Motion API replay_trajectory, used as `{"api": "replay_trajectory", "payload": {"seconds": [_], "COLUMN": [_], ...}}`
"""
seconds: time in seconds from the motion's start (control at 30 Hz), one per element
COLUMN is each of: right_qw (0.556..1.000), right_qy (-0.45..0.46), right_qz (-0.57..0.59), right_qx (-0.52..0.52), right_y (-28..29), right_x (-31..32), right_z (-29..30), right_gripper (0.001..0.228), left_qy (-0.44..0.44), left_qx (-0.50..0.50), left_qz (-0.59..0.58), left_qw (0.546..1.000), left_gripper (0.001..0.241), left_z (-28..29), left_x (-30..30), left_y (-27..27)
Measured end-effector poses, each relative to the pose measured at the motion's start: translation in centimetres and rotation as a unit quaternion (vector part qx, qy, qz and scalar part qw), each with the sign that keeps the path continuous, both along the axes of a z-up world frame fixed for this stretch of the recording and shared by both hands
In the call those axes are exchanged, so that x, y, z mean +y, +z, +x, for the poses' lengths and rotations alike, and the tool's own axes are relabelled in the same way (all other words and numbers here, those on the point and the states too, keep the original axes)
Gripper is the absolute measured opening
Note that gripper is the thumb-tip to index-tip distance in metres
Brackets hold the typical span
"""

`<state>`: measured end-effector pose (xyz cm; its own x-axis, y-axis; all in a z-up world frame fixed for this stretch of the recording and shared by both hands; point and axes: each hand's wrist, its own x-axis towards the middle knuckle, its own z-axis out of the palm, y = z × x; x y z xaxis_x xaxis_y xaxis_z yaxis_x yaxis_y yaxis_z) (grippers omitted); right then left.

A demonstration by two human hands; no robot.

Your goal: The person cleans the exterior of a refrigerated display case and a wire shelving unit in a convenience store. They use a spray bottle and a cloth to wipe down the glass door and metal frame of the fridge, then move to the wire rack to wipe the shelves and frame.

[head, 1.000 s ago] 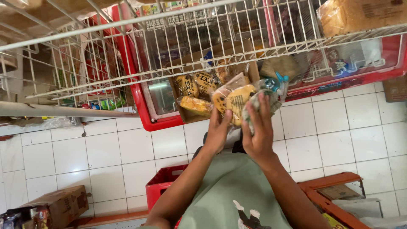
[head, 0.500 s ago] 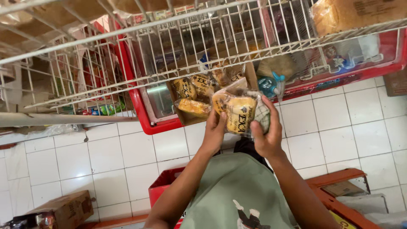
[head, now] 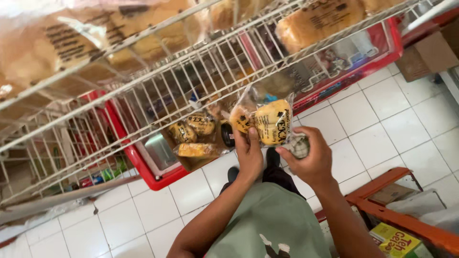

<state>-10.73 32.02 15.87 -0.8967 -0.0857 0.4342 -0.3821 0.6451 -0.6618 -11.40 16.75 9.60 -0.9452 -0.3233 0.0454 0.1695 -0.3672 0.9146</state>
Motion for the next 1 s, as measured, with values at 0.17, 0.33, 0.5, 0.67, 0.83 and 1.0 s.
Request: {"api": "replay_trajectory", "payload": {"seconds": [0.17, 0.33, 0.5, 0.67, 0.83, 1.0], "right_qw": [0.993, 0.983, 0.979, 0.957, 0.939, 0.872], "right_qy": [-0.040, -0.027, -0.019, -0.021, 0.034, 0.016], "right_qz": [-0.097, -0.173, -0.141, 0.055, 0.102, 0.180], "right_qx": [-0.048, 0.047, 0.143, 0.283, 0.326, 0.455], "right_y": [1.2, 3.5, 8.5, 15.9, 22.1, 25.6], "right_x": [1.9, 7.9, 12.6, 14.0, 13.2, 11.1], "right_z": [-1.5, -4.1, -7.5, -10.9, -14.5, -19.0], "right_gripper": [0.064, 0.060, 0.057, 0.046, 0.036, 0.038], "left_qy": [-0.100, -0.167, -0.274, -0.188, -0.069, 0.078], "left_qx": [0.034, 0.079, 0.062, 0.322, 0.343, 0.365], "left_qz": [-0.002, -0.204, -0.604, -0.635, -0.691, -0.722], "left_qw": [0.994, 0.961, 0.746, 0.676, 0.633, 0.582], "left_gripper": [0.052, 0.056, 0.066, 0.061, 0.067, 0.061], "left_z": [-2.5, -4.9, -7.8, -9.2, -9.1, -9.4], "left_x": [2.3, -0.2, -3.3, -2.6, -1.8, -2.3], "left_y": [3.3, 7.8, 15.6, 22.7, 26.9, 29.1]}}
